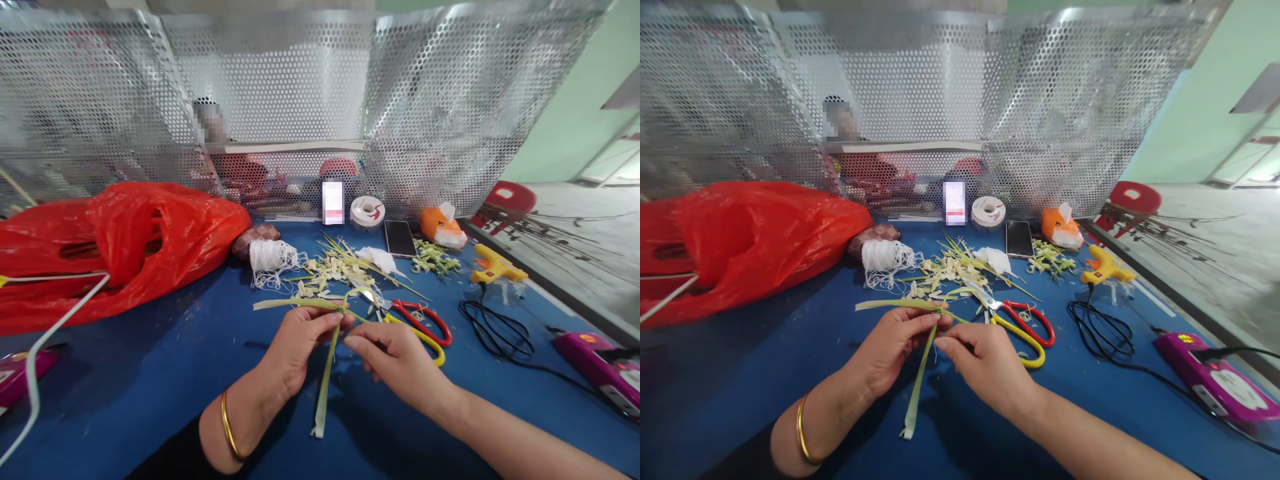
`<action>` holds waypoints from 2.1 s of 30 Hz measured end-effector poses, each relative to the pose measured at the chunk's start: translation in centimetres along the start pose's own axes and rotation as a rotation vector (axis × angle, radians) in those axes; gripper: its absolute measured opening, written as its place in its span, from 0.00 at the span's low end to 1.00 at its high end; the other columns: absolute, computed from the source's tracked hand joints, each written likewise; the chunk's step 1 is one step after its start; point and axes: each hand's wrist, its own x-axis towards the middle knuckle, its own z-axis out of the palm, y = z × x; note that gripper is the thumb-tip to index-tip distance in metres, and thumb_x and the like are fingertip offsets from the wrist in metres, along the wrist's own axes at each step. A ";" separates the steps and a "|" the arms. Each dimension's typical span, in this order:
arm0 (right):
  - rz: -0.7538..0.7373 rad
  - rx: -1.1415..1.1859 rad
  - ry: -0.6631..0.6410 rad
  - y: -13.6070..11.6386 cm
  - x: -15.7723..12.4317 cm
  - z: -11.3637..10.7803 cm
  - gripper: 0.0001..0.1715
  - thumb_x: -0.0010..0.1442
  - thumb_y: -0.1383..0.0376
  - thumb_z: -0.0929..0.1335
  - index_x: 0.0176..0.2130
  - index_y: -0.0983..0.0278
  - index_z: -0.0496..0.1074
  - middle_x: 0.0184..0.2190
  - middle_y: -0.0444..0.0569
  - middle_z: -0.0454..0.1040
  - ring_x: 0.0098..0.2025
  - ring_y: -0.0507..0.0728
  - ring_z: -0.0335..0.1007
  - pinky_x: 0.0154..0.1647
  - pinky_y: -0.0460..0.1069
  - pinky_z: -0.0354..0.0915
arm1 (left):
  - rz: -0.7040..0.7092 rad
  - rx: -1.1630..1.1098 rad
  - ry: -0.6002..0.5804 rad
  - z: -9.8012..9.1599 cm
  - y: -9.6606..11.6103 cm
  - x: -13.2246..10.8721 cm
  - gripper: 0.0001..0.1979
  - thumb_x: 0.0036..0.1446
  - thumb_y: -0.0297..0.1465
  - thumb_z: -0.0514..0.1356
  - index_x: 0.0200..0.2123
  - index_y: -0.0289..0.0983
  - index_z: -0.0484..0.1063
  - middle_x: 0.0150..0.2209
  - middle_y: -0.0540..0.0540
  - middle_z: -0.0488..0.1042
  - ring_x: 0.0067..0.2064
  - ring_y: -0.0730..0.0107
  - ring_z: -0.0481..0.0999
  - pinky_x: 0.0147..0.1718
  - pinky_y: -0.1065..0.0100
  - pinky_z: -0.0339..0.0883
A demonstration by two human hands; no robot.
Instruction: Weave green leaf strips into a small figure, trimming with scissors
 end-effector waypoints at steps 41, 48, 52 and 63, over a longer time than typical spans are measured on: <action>0.126 0.056 -0.033 -0.1 1.2 -2.3 0.08 0.54 0.61 0.71 0.34 0.64 0.74 0.28 0.45 0.75 0.28 0.52 0.69 0.27 0.46 0.64 | -0.102 0.527 -0.307 1.1 -1.4 -1.3 0.14 0.50 0.37 0.62 0.19 0.34 0.73 0.15 0.54 0.64 0.16 0.80 0.57 0.16 0.73 0.47; 0.145 0.002 -0.114 0.3 1.2 -2.5 0.13 0.55 0.59 0.70 0.23 0.64 0.72 0.23 0.43 0.70 0.26 0.51 0.65 0.26 0.46 0.59 | -0.056 0.543 -0.269 1.4 -1.2 -1.3 0.10 0.49 0.33 0.62 0.20 0.34 0.73 0.17 0.53 0.68 0.16 0.81 0.56 0.17 0.72 0.48; -0.020 0.087 0.072 0.0 1.1 -2.1 0.10 0.53 0.66 0.70 0.22 0.63 0.69 0.24 0.42 0.68 0.28 0.51 0.64 0.31 0.47 0.61 | -0.045 0.534 -0.249 1.5 -1.2 -1.5 0.13 0.50 0.34 0.62 0.17 0.35 0.71 0.13 0.55 0.64 0.15 0.81 0.56 0.17 0.73 0.47; -0.262 -0.025 0.118 0.4 0.6 -0.8 0.12 0.57 0.72 0.67 0.23 0.64 0.67 0.24 0.42 0.67 0.28 0.50 0.63 0.29 0.46 0.60 | -0.094 0.605 -0.307 1.6 -1.0 -1.6 0.13 0.47 0.31 0.63 0.14 0.36 0.70 0.11 0.55 0.61 0.16 0.79 0.57 0.18 0.72 0.49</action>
